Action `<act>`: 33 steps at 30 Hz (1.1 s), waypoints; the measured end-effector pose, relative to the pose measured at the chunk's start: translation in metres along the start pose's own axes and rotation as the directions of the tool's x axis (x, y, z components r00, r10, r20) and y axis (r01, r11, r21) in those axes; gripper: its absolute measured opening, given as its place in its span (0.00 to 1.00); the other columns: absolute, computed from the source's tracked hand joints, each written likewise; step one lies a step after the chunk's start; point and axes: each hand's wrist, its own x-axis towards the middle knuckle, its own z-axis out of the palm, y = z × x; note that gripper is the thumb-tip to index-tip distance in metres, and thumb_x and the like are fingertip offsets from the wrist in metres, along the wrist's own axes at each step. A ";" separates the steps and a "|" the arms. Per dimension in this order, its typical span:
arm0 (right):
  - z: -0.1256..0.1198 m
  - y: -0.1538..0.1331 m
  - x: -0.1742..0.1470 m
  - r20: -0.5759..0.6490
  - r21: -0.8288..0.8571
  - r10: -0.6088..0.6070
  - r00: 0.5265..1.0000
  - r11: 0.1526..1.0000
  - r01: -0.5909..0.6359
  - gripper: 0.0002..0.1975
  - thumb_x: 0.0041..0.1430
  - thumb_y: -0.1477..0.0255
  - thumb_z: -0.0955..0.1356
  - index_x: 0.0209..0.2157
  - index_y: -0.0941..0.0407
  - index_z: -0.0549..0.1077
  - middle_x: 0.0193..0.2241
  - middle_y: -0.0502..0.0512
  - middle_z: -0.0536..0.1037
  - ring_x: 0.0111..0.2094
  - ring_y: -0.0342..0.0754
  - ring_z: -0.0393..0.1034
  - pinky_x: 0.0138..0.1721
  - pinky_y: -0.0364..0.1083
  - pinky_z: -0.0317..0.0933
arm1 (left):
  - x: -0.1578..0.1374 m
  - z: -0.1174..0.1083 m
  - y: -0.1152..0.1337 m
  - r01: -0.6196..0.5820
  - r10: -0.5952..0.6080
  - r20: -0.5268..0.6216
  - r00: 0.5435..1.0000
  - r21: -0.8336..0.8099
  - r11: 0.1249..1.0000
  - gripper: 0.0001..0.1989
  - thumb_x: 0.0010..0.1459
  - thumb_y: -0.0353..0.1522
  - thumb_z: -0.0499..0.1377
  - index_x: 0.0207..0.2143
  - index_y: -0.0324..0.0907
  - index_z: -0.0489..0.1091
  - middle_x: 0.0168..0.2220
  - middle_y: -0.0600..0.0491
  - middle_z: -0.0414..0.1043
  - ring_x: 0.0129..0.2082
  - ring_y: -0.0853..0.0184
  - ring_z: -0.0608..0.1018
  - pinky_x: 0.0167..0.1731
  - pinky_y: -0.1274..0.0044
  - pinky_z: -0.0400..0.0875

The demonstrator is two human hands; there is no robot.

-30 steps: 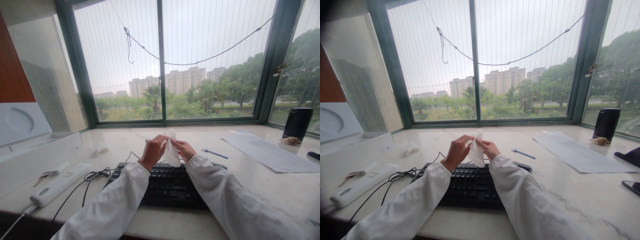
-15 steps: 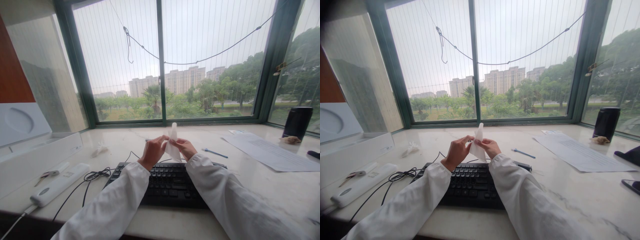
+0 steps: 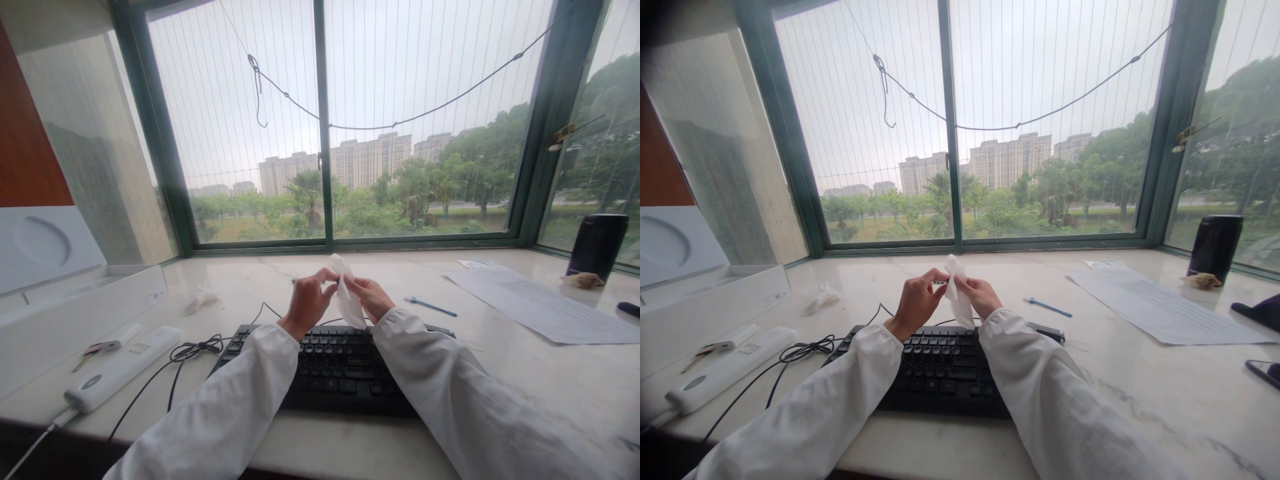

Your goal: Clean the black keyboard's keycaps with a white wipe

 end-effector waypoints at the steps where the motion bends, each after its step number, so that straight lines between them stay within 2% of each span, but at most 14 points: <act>1: 0.000 0.000 0.000 0.005 -0.006 0.007 1.000 1.000 -0.007 0.31 0.38 0.47 0.73 0.34 0.61 0.79 0.26 0.55 0.79 0.26 0.45 0.68 0.31 0.44 0.58 | 0.000 0.000 0.000 0.001 -0.001 -0.001 1.000 -0.005 1.000 0.06 0.58 0.33 0.61 0.38 0.43 0.73 0.31 0.56 0.78 0.23 0.71 0.75 0.30 0.78 0.69; 6: -0.001 0.003 0.003 -0.020 0.019 0.021 1.000 1.000 -0.021 0.30 0.39 0.47 0.72 0.32 0.60 0.79 0.26 0.55 0.79 0.26 0.45 0.68 0.30 0.44 0.59 | 0.000 0.000 0.002 0.004 -0.005 -0.030 1.000 -0.017 1.000 0.06 0.57 0.32 0.61 0.38 0.44 0.72 0.33 0.58 0.78 0.21 0.74 0.72 0.29 0.80 0.69; 11: -0.010 0.008 0.011 -0.180 -0.004 0.029 0.983 1.000 -0.030 0.29 0.39 0.47 0.72 0.31 0.59 0.78 0.30 0.59 0.80 0.29 0.50 0.71 0.31 0.46 0.61 | 0.000 0.000 0.002 0.008 -0.010 -0.061 0.998 -0.029 1.000 0.08 0.57 0.37 0.61 0.39 0.44 0.71 0.37 0.56 0.79 0.21 0.74 0.73 0.29 0.79 0.70; 13: -0.015 0.009 0.014 -0.281 -0.019 0.039 0.959 0.999 -0.046 0.27 0.40 0.48 0.73 0.30 0.59 0.78 0.31 0.60 0.80 0.30 0.51 0.71 0.31 0.46 0.62 | 0.000 0.000 0.003 0.009 -0.010 -0.062 0.998 -0.029 1.000 0.08 0.58 0.37 0.61 0.39 0.44 0.71 0.38 0.55 0.79 0.23 0.73 0.75 0.30 0.78 0.71; 16: -0.023 0.009 0.016 -0.435 -0.054 0.055 0.899 0.995 -0.086 0.23 0.42 0.53 0.73 0.30 0.59 0.77 0.33 0.62 0.80 0.33 0.53 0.72 0.32 0.47 0.63 | 0.000 0.000 0.004 0.003 -0.005 -0.061 0.998 -0.029 1.000 0.08 0.58 0.35 0.61 0.39 0.43 0.71 0.38 0.54 0.78 0.26 0.72 0.77 0.30 0.78 0.72; 18: -0.028 0.008 0.016 -0.500 -0.092 0.059 0.864 0.988 -0.121 0.19 0.45 0.56 0.73 0.30 0.59 0.76 0.35 0.63 0.79 0.35 0.54 0.73 0.34 0.48 0.64 | 0.000 -0.001 0.004 -0.006 0.004 -0.060 0.998 -0.032 0.999 0.06 0.57 0.34 0.61 0.38 0.43 0.71 0.38 0.54 0.78 0.27 0.72 0.77 0.31 0.78 0.72; 21: -0.033 0.009 0.016 -0.529 -0.163 0.044 0.848 0.975 -0.152 0.15 0.45 0.63 0.73 0.33 0.59 0.76 0.38 0.63 0.79 0.38 0.55 0.73 0.38 0.48 0.65 | 0.001 0.000 0.003 -0.022 0.019 -0.059 0.998 -0.047 0.999 0.04 0.56 0.30 0.61 0.36 0.42 0.70 0.36 0.55 0.77 0.28 0.72 0.77 0.31 0.79 0.73; 24: -0.033 0.010 0.016 -0.563 -0.258 0.006 0.827 0.949 -0.182 0.20 0.42 0.69 0.73 0.41 0.58 0.74 0.41 0.61 0.78 0.41 0.53 0.73 0.41 0.48 0.65 | 0.001 0.001 0.001 -0.025 0.022 -0.053 0.998 -0.055 0.998 0.05 0.54 0.28 0.61 0.35 0.42 0.70 0.34 0.56 0.76 0.29 0.71 0.76 0.31 0.78 0.72; 27: -0.030 0.009 0.014 -0.582 -0.389 -0.048 0.812 0.893 -0.225 0.28 0.41 0.68 0.73 0.47 0.58 0.71 0.43 0.60 0.76 0.43 0.53 0.72 0.44 0.48 0.64 | 0.002 0.002 -0.001 -0.023 0.021 -0.042 0.999 -0.046 0.999 0.06 0.53 0.26 0.61 0.34 0.43 0.70 0.32 0.57 0.74 0.30 0.71 0.76 0.31 0.78 0.71; 30: -0.026 0.005 0.008 -0.572 -0.480 -0.132 0.809 0.854 -0.200 0.33 0.42 0.64 0.72 0.52 0.58 0.68 0.45 0.60 0.74 0.44 0.52 0.70 0.45 0.48 0.63 | 0.002 0.002 -0.002 -0.025 0.024 -0.037 0.999 -0.042 0.999 0.07 0.52 0.25 0.61 0.33 0.43 0.70 0.31 0.57 0.74 0.29 0.71 0.75 0.32 0.78 0.70; 33: -0.019 -0.003 0.002 -0.540 -0.524 -0.200 0.817 0.840 -0.141 0.31 0.45 0.61 0.71 0.53 0.57 0.69 0.44 0.59 0.74 0.41 0.51 0.70 0.43 0.48 0.63 | 0.002 0.003 -0.003 -0.028 0.027 -0.030 0.999 -0.051 0.998 0.07 0.51 0.25 0.61 0.33 0.43 0.71 0.30 0.58 0.74 0.29 0.71 0.76 0.32 0.78 0.70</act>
